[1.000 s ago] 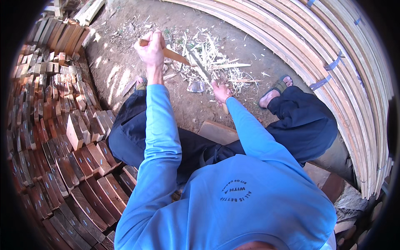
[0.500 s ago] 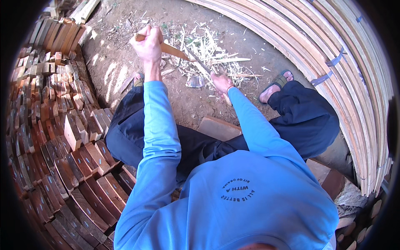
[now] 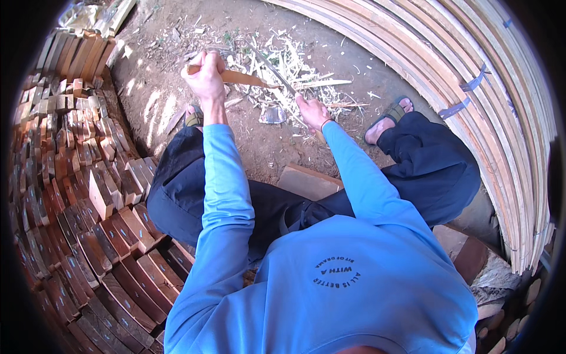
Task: The person shaves a piece of wood using a hatchet while sitting.
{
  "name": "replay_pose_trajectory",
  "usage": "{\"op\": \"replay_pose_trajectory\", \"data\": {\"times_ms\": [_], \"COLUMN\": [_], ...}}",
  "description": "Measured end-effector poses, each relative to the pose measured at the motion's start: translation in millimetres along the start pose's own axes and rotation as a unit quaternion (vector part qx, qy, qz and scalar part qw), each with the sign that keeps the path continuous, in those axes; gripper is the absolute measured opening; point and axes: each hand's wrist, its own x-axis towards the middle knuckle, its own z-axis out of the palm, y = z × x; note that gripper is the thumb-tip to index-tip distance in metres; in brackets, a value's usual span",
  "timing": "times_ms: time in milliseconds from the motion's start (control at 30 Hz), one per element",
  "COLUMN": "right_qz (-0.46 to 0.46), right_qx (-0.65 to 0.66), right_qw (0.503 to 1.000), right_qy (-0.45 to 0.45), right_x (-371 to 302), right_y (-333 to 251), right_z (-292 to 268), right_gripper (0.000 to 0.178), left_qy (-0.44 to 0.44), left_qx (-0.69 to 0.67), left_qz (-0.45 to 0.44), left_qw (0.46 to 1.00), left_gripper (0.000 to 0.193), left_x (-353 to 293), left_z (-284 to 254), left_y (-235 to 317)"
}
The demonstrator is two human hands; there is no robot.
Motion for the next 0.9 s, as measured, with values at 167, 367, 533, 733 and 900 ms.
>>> {"op": "replay_pose_trajectory", "data": {"times_ms": [167,367,533,733,900], "right_qz": [0.1,0.025,0.038,-0.014,0.083], "right_qx": [-0.094,0.009,-0.09,-0.016,-0.032], "right_qw": [0.99,1.0,0.995,0.999,0.996], "right_qy": [-0.014,0.005,-0.007,0.03,0.0], "right_x": [25,1,18,-1,16], "right_y": [26,4,31,7,14], "right_z": [13,2,17,9,8], "right_gripper": [0.069,0.068,0.071,0.07,0.07], "left_qy": [-0.017,-0.009,-0.026,-0.015,-0.045], "left_qx": [0.038,0.023,0.03,0.031,0.031], "left_qz": [-0.023,-0.032,-0.021,-0.033,-0.017], "left_qw": [0.999,0.999,0.999,0.999,0.998], "left_gripper": [0.036,0.035,0.036,0.036,0.034], "left_x": [5,0,1,-2,0], "left_z": [11,1,9,3,8], "left_y": [-4,-4,0,-4,-4]}}
